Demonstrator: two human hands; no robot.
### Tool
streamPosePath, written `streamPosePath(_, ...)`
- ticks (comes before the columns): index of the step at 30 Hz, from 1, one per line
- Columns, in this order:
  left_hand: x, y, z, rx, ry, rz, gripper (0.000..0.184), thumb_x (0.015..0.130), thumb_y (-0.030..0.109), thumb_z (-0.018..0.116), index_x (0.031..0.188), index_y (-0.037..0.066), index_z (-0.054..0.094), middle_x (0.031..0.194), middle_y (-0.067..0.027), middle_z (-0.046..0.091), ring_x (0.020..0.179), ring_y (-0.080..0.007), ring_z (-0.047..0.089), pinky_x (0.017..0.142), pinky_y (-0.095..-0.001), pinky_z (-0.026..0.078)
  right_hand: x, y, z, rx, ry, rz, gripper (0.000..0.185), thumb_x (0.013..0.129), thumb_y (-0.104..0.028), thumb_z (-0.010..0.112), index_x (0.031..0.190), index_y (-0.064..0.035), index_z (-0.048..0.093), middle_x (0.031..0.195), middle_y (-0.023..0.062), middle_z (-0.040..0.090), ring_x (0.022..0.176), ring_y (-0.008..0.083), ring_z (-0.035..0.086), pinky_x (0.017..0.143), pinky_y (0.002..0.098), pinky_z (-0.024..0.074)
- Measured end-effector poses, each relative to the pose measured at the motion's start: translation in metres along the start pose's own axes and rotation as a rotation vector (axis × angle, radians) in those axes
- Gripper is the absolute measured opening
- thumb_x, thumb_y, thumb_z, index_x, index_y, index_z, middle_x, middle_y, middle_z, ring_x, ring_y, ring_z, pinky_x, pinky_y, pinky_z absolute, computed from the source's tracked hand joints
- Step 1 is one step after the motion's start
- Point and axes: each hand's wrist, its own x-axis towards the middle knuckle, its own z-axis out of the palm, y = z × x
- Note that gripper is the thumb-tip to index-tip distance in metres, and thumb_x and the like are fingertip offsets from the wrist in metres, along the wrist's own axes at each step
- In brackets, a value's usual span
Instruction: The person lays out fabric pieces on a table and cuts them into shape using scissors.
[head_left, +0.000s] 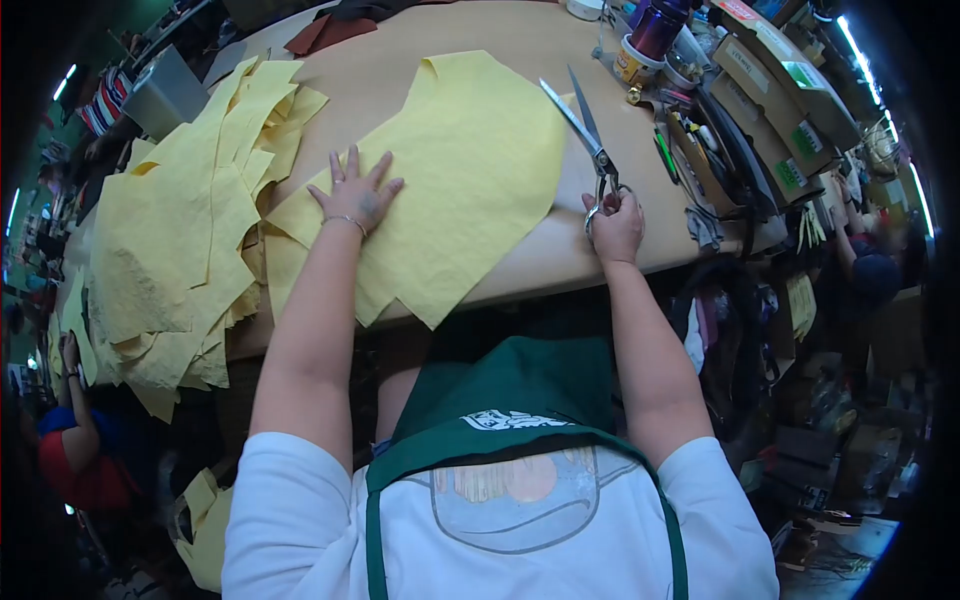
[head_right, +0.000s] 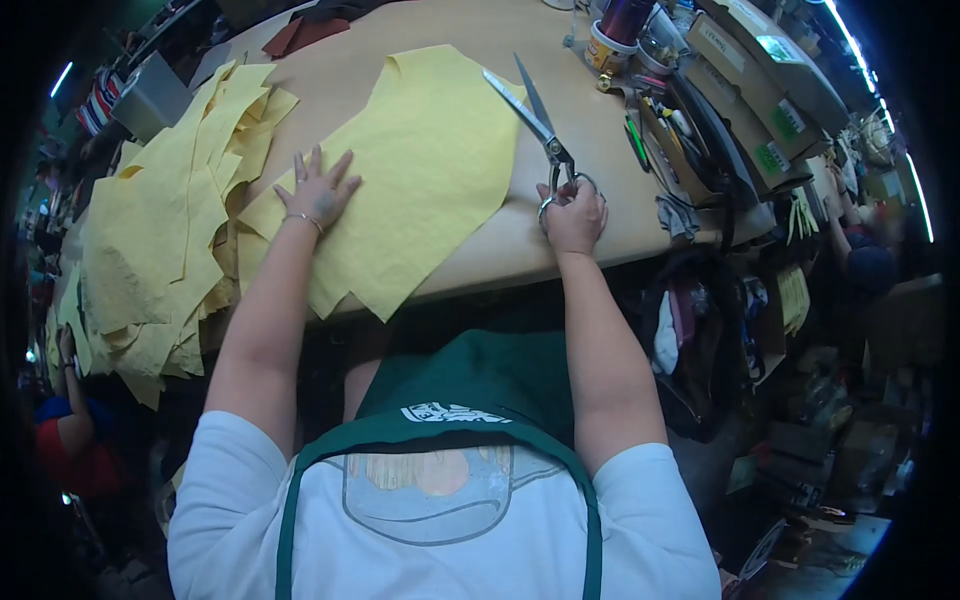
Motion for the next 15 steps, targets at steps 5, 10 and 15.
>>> streamPosePath(5, -0.016, 0.023, 0.017, -0.099, 0.176, 0.25, 0.056, 0.08, 0.056, 0.036, 0.129, 0.031, 0.029, 0.141, -0.0038, 0.008, 0.13, -0.0262, 0.003, 0.092, -0.066, 0.01, -0.011, 0.007, -0.002, -0.033, 0.027, -0.139, 0.034, 0.062, -0.026, 0.07, 0.085, -0.0061, 0.054, 0.081, 0.004, 0.059, 0.086, 0.024, 0.051, 0.081, 0.0357, 0.0333)
streamPosePath(10, -0.034, 0.034, 0.014, -0.09, -0.005, 0.272, 0.059, 0.078, 0.061, 0.033, 0.13, 0.034, 0.025, 0.141, -0.0025, 0.011, 0.13, -0.0245, 0.006, 0.094, -0.0646, 0.011, -0.011, 0.002, -0.003, -0.036, -0.001, -0.103, 0.034, 0.064, -0.027, 0.069, 0.085, -0.0048, 0.054, 0.082, 0.0049, 0.06, 0.084, 0.0257, 0.052, 0.081, 0.037, 0.0342)
streamPosePath(15, 0.002, 0.019, 0.017, -0.109, 0.014, 0.22, 0.055, 0.079, 0.059, 0.033, 0.129, 0.036, 0.025, 0.141, -0.0006, 0.012, 0.129, -0.0239, 0.007, 0.093, -0.065, 0.011, -0.016, 0.002, 0.0, -0.042, 0.036, -0.091, 0.034, 0.066, -0.028, 0.069, 0.085, -0.0046, 0.054, 0.081, 0.0065, 0.06, 0.083, 0.0259, 0.052, 0.08, 0.0368, 0.0355)
